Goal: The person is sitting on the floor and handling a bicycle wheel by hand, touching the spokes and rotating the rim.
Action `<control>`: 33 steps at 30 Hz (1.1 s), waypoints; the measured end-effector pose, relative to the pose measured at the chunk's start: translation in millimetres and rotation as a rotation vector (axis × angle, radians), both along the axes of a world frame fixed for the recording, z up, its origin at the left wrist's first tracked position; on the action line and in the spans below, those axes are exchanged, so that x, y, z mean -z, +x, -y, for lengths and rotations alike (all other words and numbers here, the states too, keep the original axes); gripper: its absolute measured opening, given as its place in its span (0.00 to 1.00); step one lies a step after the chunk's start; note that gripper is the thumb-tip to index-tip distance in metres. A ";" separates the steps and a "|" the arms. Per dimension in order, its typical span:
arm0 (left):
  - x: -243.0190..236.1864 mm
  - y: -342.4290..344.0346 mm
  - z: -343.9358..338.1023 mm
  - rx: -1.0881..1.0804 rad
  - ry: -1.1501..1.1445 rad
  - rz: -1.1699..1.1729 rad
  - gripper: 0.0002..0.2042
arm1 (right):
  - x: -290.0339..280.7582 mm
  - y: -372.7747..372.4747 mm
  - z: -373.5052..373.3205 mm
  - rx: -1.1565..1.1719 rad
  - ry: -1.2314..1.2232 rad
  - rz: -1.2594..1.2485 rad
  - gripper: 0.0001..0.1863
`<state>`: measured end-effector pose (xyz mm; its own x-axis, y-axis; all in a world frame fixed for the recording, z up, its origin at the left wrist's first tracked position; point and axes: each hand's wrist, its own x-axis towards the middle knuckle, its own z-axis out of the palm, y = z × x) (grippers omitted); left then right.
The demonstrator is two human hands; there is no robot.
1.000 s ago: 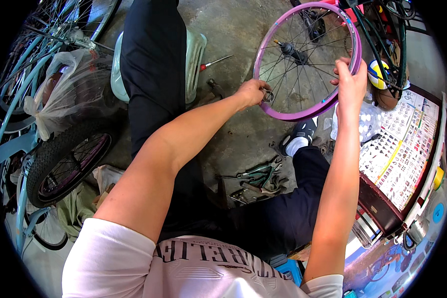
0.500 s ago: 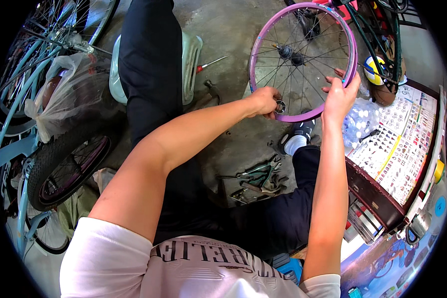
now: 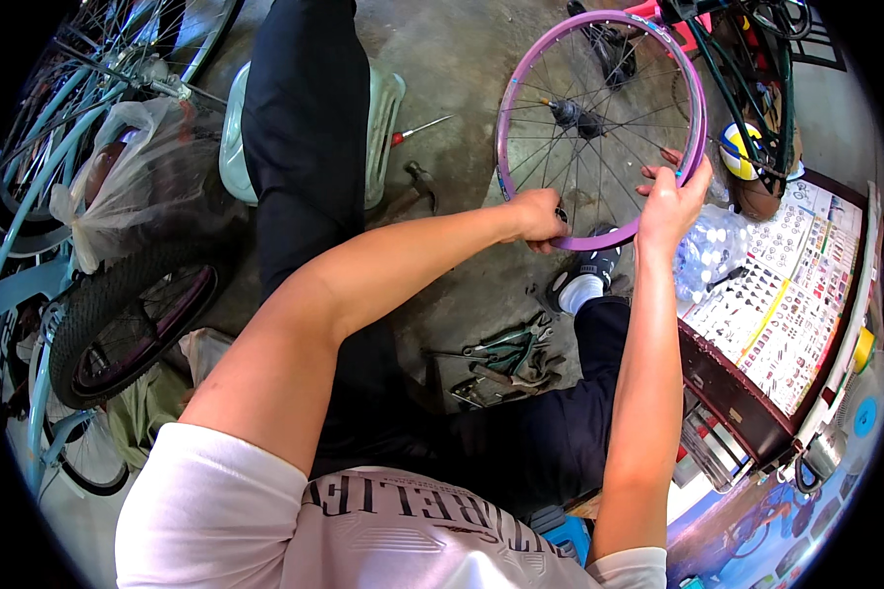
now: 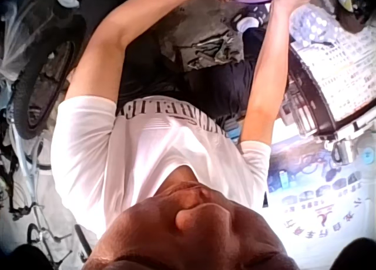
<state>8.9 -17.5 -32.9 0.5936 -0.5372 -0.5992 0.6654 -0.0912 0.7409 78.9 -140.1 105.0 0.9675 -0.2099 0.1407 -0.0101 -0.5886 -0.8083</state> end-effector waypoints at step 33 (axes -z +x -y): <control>-3.7 -3.8 -0.6 -0.097 -0.058 -0.134 0.17 | -3.0 -1.6 -5.2 0.016 0.059 -0.035 0.27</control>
<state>5.1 -16.9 -29.3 0.5609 -0.5171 -0.6466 0.7625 0.0184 0.6467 77.3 -134.9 107.9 0.9681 -0.2324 0.0939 -0.0480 -0.5396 -0.8406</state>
